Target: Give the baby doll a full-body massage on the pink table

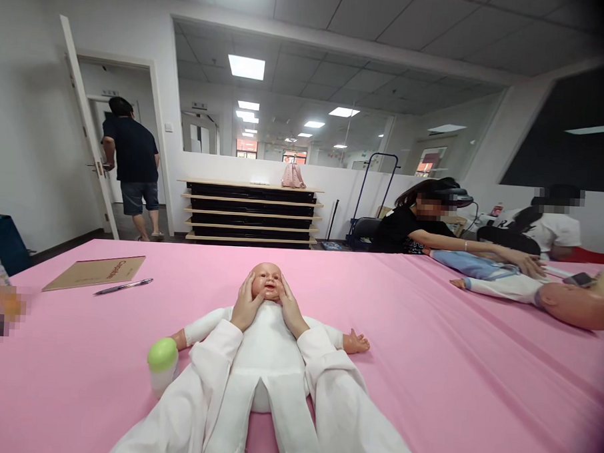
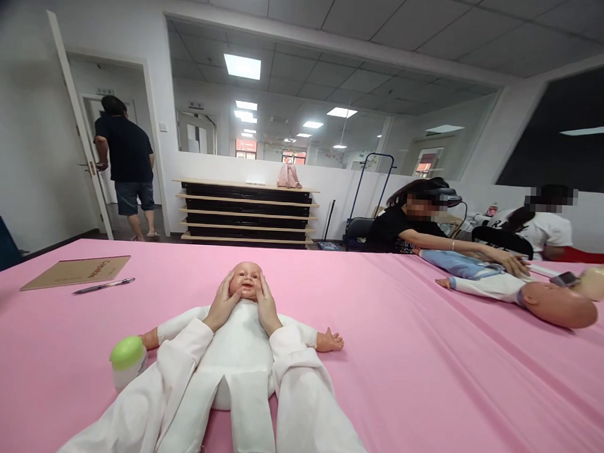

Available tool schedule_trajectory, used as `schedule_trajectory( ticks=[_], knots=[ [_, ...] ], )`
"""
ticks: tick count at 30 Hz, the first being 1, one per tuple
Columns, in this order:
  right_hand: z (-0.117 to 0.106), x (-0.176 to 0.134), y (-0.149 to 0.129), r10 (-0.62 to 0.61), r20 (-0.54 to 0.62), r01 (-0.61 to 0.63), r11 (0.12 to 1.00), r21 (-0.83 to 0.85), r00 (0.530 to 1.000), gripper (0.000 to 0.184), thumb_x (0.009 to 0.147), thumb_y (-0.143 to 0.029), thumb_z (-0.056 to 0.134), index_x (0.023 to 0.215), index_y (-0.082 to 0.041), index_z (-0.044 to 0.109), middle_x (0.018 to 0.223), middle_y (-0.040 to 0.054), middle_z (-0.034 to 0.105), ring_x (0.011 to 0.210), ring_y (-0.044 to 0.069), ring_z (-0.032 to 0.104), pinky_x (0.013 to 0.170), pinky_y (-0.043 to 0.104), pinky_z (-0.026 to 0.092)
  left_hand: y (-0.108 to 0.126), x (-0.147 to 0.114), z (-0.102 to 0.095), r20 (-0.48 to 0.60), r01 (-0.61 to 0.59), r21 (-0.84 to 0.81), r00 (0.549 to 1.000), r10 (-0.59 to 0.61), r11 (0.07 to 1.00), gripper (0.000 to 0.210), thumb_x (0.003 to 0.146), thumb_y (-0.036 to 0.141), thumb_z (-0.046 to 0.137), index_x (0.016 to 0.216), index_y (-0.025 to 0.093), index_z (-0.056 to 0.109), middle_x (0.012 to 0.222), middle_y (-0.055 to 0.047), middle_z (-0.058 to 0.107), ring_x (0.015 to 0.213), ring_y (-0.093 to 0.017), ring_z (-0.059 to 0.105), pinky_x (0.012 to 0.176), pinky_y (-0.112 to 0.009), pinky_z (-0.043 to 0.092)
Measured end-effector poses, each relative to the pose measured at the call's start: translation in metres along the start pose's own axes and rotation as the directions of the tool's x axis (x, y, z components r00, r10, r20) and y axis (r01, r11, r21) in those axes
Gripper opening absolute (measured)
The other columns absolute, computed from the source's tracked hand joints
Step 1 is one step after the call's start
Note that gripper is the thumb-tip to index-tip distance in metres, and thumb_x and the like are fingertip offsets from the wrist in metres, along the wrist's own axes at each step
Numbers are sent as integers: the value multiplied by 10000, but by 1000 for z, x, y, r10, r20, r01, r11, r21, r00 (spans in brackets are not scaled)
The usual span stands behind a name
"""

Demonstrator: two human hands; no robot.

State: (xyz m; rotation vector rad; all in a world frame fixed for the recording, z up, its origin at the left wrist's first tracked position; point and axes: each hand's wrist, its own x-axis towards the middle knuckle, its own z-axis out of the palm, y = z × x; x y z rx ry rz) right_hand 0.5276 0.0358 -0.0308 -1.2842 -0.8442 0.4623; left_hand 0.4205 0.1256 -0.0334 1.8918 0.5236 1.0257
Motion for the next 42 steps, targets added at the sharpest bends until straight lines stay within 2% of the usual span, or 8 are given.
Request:
schedule_trajectory(
  ticks=[4, 9, 15, 22, 27, 32, 38, 42],
  knots=[
    [-1, 0, 3, -8, 2, 9, 999, -39, 1000, 851, 631, -505, 627, 1352, -227, 272, 1370, 20, 288, 1307, 166, 247, 1120, 345, 229, 6, -2, 0, 5, 16, 40, 1000, -16, 999, 849, 630, 497, 626, 1316, 164, 253, 1373, -91, 232, 1318, -190, 201, 1137, -364, 203],
    [-3, 0, 8, -52, 18, 53, 998, -45, 998, 868, 615, -434, 656, 1358, -229, 257, 1362, 29, 303, 1310, 170, 240, 1126, 351, 208, 11, -3, 0, -12, 49, 40, 999, -49, 998, 871, 583, 441, 677, 1299, 160, 268, 1363, -89, 249, 1303, -197, 231, 1127, -376, 225],
    [-3, 0, 5, -21, 21, 21, 999, -27, 1000, 825, 647, -487, 618, 1353, -240, 269, 1378, 9, 269, 1316, 167, 226, 1131, 357, 200, 6, -1, 1, -1, 48, 60, 999, -48, 997, 805, 652, 477, 609, 1306, 162, 260, 1373, -69, 240, 1309, -172, 213, 1135, -354, 213],
    [-1, -2, -6, 27, 3, -27, 999, 27, 1000, 853, 651, -665, 498, 1340, -204, 302, 1387, 16, 251, 1313, 174, 232, 1138, 357, 183, 0, -1, 1, -9, -12, 39, 1000, 12, 999, 620, 784, 472, 432, 1310, 173, 292, 1374, -48, 253, 1308, -159, 217, 1144, -371, 178],
    [0, -4, -5, -16, 5, 16, 998, -59, 1000, 863, 615, -526, 637, 1343, -223, 285, 1386, 21, 253, 1307, 176, 240, 1137, 354, 186, 3, -1, 1, 3, 2, 67, 1000, -2, 998, 759, 699, 519, 543, 1315, 167, 274, 1374, -66, 245, 1309, -181, 215, 1137, -382, 198],
    [-1, -3, -3, -29, -2, 28, 991, -129, 1000, 817, 656, -507, 600, 1345, -210, 277, 1381, 21, 263, 1301, 167, 249, 1133, 354, 192, 5, 0, 2, -19, 13, 65, 1000, -12, 998, 828, 632, 477, 630, 1305, 147, 281, 1360, -86, 267, 1294, -191, 245, 1126, -381, 226],
    [-3, -1, -1, -25, 12, 25, 999, -42, 1000, 835, 648, -563, 567, 1342, -192, 287, 1389, 20, 245, 1313, 170, 225, 1144, 355, 155, -2, 0, 1, -3, 2, 25, 1000, -2, 1000, 706, 722, 469, 531, 1314, 171, 288, 1378, -57, 244, 1303, -184, 230, 1133, -389, 206],
    [-2, 0, 1, -23, 7, 23, 1000, 12, 1000, 806, 666, -605, 526, 1331, -203, 313, 1379, 23, 269, 1307, 177, 240, 1129, 370, 190, -5, 2, 0, 6, 17, -46, 1000, -17, 999, 603, 798, 472, 405, 1314, 179, 301, 1384, -42, 240, 1312, -163, 220, 1150, -369, 172]
  ],
)
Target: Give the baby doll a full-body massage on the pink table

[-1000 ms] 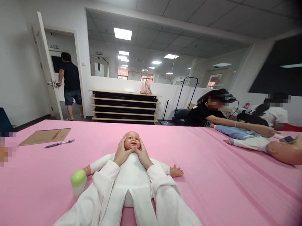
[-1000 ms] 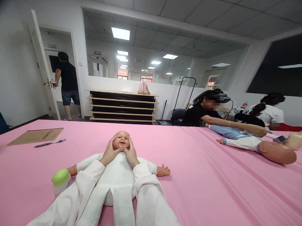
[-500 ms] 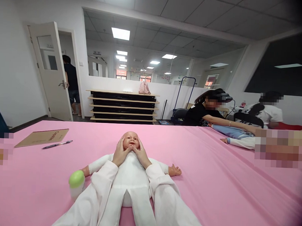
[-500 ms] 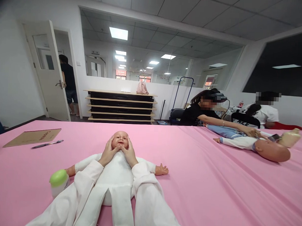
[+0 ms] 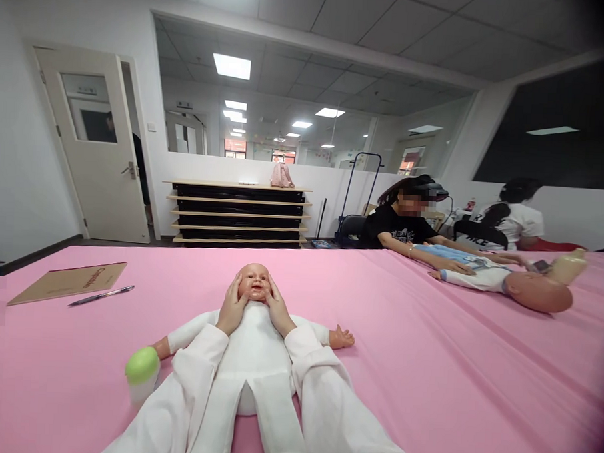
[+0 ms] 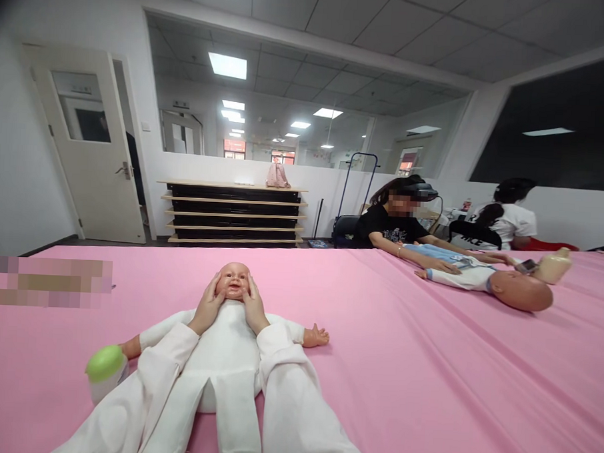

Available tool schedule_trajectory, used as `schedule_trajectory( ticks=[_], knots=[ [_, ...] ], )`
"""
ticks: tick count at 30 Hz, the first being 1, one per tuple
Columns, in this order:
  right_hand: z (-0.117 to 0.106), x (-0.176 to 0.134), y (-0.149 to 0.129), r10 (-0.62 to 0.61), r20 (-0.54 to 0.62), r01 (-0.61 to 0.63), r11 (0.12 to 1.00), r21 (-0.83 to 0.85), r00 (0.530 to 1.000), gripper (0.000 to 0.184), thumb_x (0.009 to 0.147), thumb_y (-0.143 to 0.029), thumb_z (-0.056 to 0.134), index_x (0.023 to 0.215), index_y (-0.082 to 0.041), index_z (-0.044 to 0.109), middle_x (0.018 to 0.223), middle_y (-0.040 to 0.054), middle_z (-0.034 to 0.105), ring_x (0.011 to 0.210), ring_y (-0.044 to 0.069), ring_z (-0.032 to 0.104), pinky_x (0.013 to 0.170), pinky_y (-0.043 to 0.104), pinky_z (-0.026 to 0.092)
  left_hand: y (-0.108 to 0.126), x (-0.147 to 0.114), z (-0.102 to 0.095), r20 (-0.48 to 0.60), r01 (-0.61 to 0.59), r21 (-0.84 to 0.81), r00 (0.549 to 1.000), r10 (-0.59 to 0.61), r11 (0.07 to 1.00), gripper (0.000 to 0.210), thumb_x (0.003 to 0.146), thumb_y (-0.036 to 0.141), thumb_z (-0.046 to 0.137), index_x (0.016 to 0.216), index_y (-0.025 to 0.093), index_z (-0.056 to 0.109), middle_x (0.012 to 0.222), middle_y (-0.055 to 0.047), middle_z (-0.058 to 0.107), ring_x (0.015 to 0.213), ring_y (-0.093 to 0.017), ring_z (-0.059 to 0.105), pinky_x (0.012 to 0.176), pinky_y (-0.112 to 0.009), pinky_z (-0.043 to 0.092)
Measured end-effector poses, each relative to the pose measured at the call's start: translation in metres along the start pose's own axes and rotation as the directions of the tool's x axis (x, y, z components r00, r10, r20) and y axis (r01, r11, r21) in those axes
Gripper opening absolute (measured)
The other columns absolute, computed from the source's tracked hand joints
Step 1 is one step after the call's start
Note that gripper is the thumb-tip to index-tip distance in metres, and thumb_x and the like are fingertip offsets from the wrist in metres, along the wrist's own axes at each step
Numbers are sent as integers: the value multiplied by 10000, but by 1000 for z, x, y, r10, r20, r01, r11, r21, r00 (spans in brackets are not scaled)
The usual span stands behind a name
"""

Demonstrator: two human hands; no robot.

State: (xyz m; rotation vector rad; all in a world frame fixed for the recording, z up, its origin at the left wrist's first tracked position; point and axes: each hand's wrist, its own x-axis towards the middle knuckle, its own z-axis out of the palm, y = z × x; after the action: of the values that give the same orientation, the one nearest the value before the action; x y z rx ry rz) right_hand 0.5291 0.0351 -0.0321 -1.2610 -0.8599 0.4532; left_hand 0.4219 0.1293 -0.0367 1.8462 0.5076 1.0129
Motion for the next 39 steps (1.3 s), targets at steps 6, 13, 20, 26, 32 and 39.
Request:
schedule_trajectory(
  ticks=[6, 13, 20, 26, 32, 39],
  knots=[
    [1, -4, -2, -42, -38, 40, 998, -56, 998, 786, 638, -510, 617, 1315, -215, 349, 1347, 33, 330, 1285, 173, 288, 1117, 356, 226, 3, -1, 1, -2, -6, 40, 1000, 6, 999, 722, 722, 548, 498, 1315, 194, 285, 1377, -53, 247, 1305, -180, 232, 1139, -382, 195],
    [1, -5, -2, -27, -30, 24, 994, -103, 999, 846, 610, -462, 658, 1335, -202, 309, 1362, 49, 302, 1280, 176, 295, 1108, 351, 244, -3, 0, 2, -2, -33, 81, 999, 33, 996, 753, 708, 535, 519, 1324, 180, 271, 1380, -55, 243, 1306, -188, 224, 1136, -384, 200],
    [-1, 0, 3, -30, -16, 29, 996, -81, 999, 772, 681, -536, 557, 1328, -191, 317, 1374, 33, 278, 1297, 159, 260, 1137, 342, 178, 2, 0, 0, -4, 33, -17, 999, -33, 999, 586, 833, 525, 256, 1309, 189, 319, 1381, -29, 250, 1310, -151, 229, 1153, -364, 169],
    [-1, -2, 1, -17, -14, 16, 996, -86, 1000, 774, 685, -533, 558, 1334, -201, 298, 1381, 25, 263, 1302, 154, 247, 1134, 342, 192, 8, -2, 1, -3, 6, 97, 1000, -5, 995, 743, 712, 548, 510, 1319, 192, 274, 1372, -43, 258, 1296, -173, 242, 1134, -376, 214],
    [-1, -1, 3, -42, -14, 41, 996, -79, 999, 795, 635, -478, 628, 1321, -213, 326, 1372, 36, 281, 1284, 167, 281, 1121, 351, 220, 3, -1, 1, -7, -25, 113, 1000, 26, 993, 715, 727, 492, 513, 1324, 182, 270, 1375, -54, 251, 1300, -185, 230, 1133, -393, 203],
    [-1, -1, 0, -16, -16, 16, 1000, -15, 1000, 738, 696, -577, 516, 1313, -209, 345, 1365, 31, 297, 1290, 157, 275, 1123, 351, 214, 3, -1, 0, -12, 8, 18, 1000, -7, 1000, 581, 829, 514, 289, 1304, 183, 322, 1378, -36, 253, 1304, -159, 234, 1149, -369, 179]
  ],
)
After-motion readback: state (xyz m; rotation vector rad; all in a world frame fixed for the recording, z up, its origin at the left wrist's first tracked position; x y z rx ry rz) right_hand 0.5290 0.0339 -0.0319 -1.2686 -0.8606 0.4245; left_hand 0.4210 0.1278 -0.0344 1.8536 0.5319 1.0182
